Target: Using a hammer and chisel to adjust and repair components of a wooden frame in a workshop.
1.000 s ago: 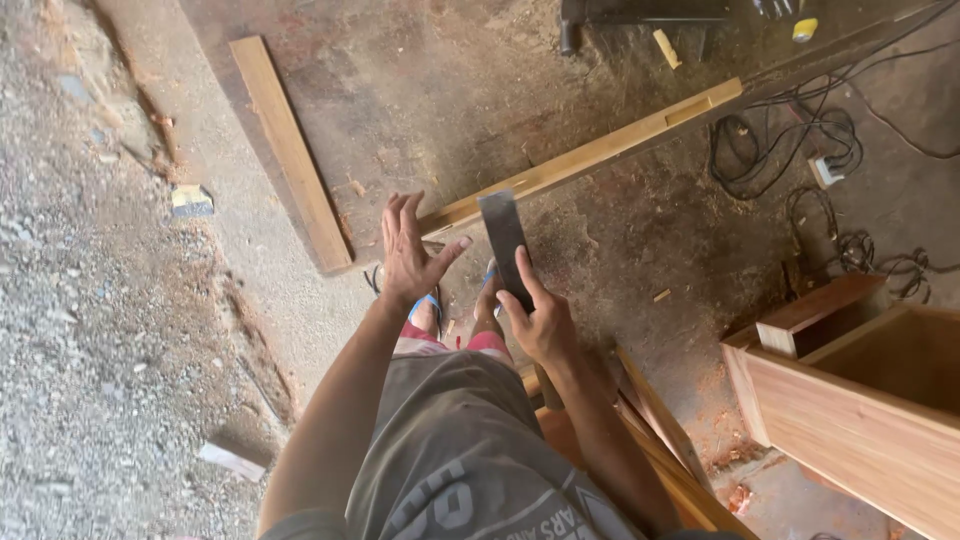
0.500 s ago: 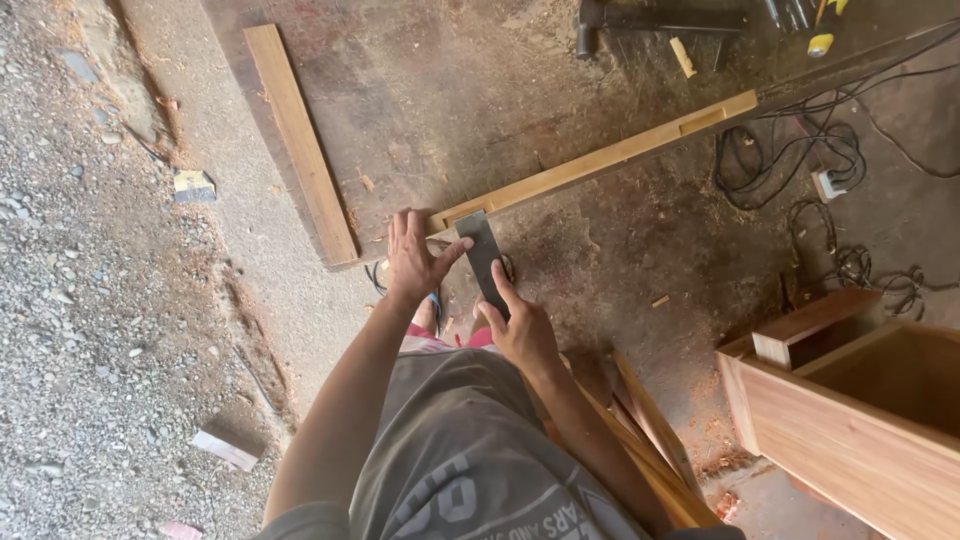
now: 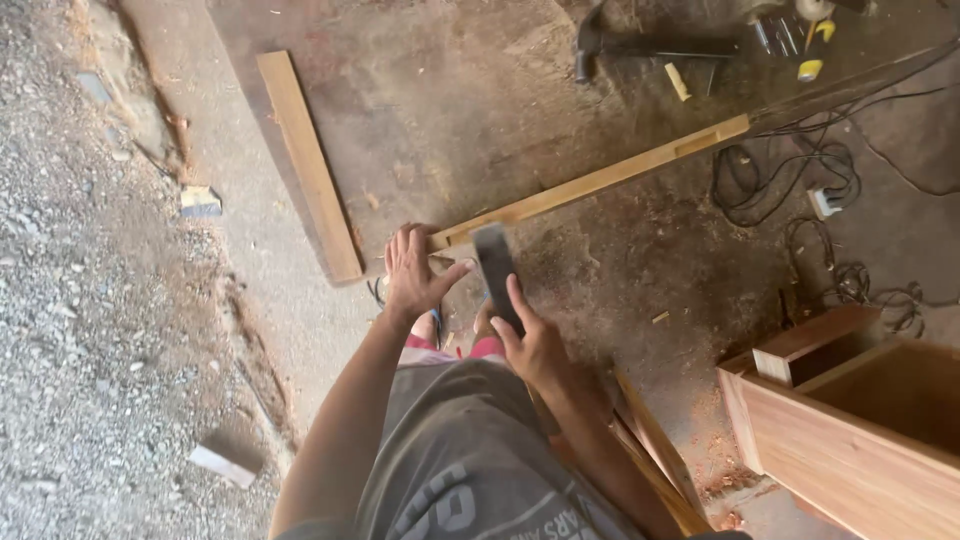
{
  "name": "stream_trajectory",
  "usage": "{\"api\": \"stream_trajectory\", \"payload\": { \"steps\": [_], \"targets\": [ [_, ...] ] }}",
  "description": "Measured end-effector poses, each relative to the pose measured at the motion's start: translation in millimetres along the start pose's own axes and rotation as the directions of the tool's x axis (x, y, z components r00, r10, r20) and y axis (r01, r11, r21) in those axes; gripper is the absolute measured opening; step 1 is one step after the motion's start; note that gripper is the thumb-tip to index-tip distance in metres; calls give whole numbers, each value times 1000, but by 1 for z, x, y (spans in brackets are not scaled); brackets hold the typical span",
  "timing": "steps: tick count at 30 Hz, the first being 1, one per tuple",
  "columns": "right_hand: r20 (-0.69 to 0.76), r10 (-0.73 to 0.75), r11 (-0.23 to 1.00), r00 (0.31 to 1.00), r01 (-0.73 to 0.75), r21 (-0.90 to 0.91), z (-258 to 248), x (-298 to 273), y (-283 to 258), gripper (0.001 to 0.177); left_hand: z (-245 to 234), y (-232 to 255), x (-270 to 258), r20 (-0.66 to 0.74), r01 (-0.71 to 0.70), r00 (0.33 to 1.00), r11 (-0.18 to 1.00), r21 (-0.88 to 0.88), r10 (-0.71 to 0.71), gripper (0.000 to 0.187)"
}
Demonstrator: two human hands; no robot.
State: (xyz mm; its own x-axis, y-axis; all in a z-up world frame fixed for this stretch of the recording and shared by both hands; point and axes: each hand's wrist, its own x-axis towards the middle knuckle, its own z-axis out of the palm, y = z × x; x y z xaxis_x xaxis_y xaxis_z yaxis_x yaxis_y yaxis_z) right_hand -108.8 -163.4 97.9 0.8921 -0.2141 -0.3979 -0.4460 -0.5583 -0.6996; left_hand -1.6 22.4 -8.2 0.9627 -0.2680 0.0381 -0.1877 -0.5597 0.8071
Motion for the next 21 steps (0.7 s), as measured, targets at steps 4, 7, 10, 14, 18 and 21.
{"api": "stream_trajectory", "payload": {
  "steps": [4,7,10,14,18,21],
  "targets": [
    [51,-170,985,984,171,-1,30,-8,13,67,-13,19,2,5,64,998,997,34,-64,80],
    [-10,-145,984,989,143,-102,34,-5,9,66,-16,23,3,101,185,978,983,-4,-183,78],
    [-43,-202,971,978,195,-142,8,2,4,70,-6,14,5,130,196,973,979,-47,-189,70],
    [-193,-293,953,936,303,23,-56,6,7,81,-18,16,-3,106,40,993,995,86,-49,64],
    [-352,-143,988,925,111,-111,-138,43,49,72,-26,33,24,193,19,977,942,334,-87,59],
    [-524,-156,981,837,71,-178,-205,84,65,67,-13,34,39,253,22,960,934,356,-119,41]
  ]
}}
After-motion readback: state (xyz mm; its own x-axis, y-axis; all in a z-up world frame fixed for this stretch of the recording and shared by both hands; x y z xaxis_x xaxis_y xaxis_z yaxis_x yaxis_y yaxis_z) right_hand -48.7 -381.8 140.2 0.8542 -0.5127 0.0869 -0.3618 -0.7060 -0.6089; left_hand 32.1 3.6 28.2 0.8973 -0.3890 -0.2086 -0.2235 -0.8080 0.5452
